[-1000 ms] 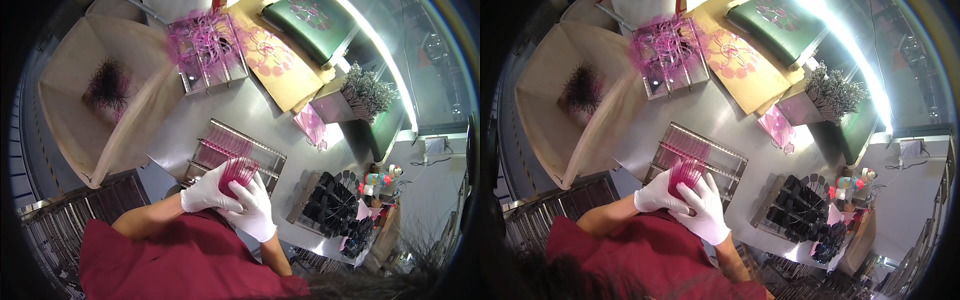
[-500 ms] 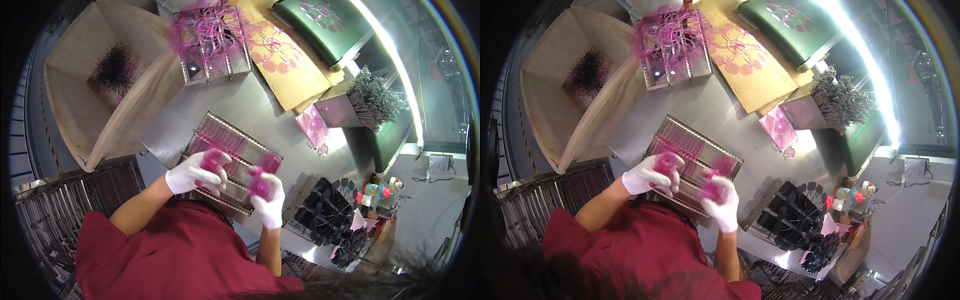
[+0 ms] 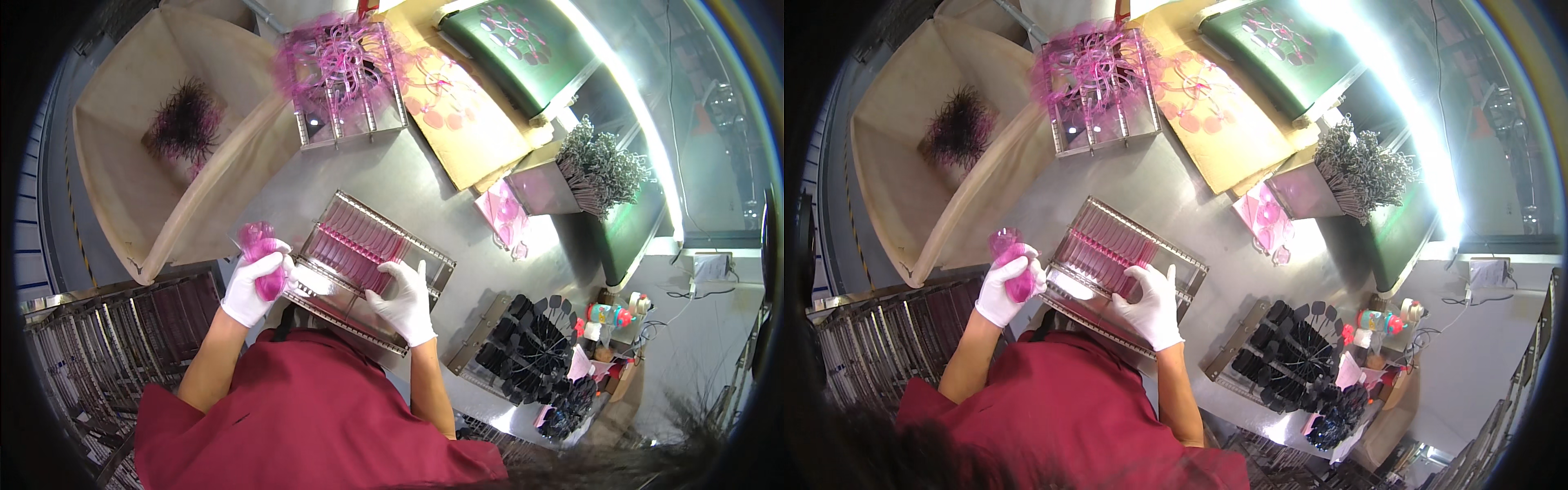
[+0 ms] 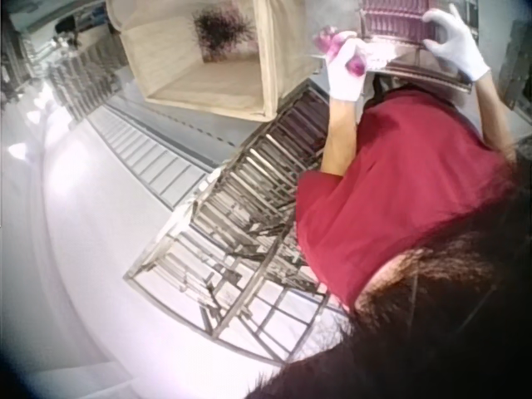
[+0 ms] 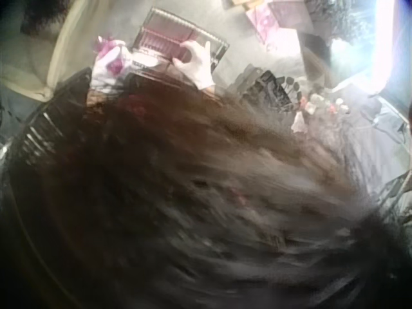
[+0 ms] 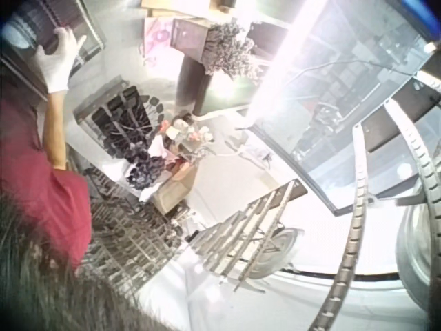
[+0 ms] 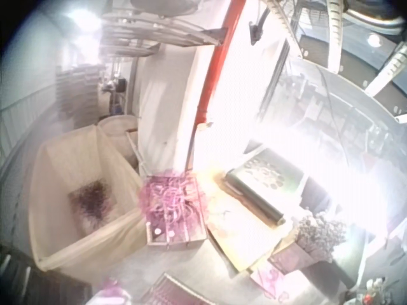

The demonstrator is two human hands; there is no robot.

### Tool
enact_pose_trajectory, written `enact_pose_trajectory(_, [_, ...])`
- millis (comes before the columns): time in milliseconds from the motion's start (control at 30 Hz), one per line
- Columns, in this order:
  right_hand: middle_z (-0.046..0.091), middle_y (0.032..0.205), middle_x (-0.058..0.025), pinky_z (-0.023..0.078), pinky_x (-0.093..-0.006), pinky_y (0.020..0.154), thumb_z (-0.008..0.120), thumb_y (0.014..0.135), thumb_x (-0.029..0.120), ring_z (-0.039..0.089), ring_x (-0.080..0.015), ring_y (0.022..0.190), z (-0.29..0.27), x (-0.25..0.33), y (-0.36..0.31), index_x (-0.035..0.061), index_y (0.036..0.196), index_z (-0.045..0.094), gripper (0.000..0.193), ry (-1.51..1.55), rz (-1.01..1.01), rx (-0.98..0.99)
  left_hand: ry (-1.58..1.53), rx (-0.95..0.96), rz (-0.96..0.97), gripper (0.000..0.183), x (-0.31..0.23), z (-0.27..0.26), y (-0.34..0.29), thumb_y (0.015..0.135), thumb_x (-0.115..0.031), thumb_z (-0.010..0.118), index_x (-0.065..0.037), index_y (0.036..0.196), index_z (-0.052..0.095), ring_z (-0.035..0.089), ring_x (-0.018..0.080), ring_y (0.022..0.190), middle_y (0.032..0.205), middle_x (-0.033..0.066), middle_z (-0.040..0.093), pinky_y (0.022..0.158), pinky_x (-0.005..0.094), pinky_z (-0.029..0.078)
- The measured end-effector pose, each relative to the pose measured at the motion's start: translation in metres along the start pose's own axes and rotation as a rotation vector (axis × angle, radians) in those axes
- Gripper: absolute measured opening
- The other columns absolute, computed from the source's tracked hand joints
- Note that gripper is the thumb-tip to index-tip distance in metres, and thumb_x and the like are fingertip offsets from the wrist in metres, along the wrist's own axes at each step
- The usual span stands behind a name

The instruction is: The person assembles decorative items by inserting black and pink plastic pieces into metal racks. They handle the racks and components with gloved hands, arranging and securing the pieces in a repetitive sequence.

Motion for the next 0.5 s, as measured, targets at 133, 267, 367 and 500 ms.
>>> enact_pose_trajectory(133, [0.074, 0.114, -0.0073, 0.021, -0.0694, 0.127, 0.088, 0.075, 0.016, 0.069, -0.0303, 0.119, 0.014, -0.014, -0.003, 0.0109, 0.117, 0.07, 0.046, 0.194, 0.101, -0.096, -0.011, -0.003, -0.02, 0.022, 0.003, 0.006, -0.001, 0.104, -0.014, 0.065, -0.002, 0.122, 0.066, 0.072, 0.0286, 0.085, 0.093, 0.012, 0.072, 0.075, 0.0417, 0.06])
enact_pose_trajectory(267, [0.075, 0.117, -0.0071, 0.018, -0.072, 0.127, 0.09, 0.074, 0.018, 0.067, -0.032, 0.124, 0.013, -0.014, -0.008, 0.0118, 0.119, 0.07, 0.049, 0.079, 0.024, -0.106, 0.013, -0.002, -0.019, 0.022, 0.003, 0.01, -0.001, 0.104, -0.015, 0.066, -0.002, 0.122, 0.066, 0.072, 0.0278, 0.085, 0.093, 0.0109, 0.072, 0.075, 0.0417, 0.06])
enact_pose_trajectory(367, [0.072, 0.126, -0.0096, 0.014, -0.0723, 0.127, 0.091, 0.074, 0.019, 0.064, -0.0308, 0.13, 0.006, -0.021, -0.021, 0.0136, 0.125, 0.071, 0.054, -0.045, -0.022, -0.09, -0.001, 0.018, -0.025, 0.022, 0.0, 0.013, -0.002, 0.104, -0.016, 0.065, -0.003, 0.122, 0.066, 0.072, 0.0275, 0.086, 0.093, 0.0105, 0.072, 0.074, 0.041, 0.06])
enact_pose_trajectory(500, [0.065, 0.144, -0.0111, 0.007, -0.072, 0.128, 0.089, 0.078, 0.028, 0.051, -0.0337, 0.147, -0.012, -0.041, -0.039, 0.0157, 0.141, 0.068, 0.067, -0.076, 0.046, -0.029, 0.011, 0.024, -0.001, 0.025, -0.003, 0.011, -0.006, 0.105, -0.017, 0.065, -0.004, 0.126, 0.065, 0.073, 0.0267, 0.087, 0.096, 0.0095, 0.071, 0.076, 0.0409, 0.061])
Point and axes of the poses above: each hand's wrist, its own y-axis towards the middle knuckle, its own z-axis out of the palm, x = y × z, the point moved 5 cm from there along y, towards the middle knuckle
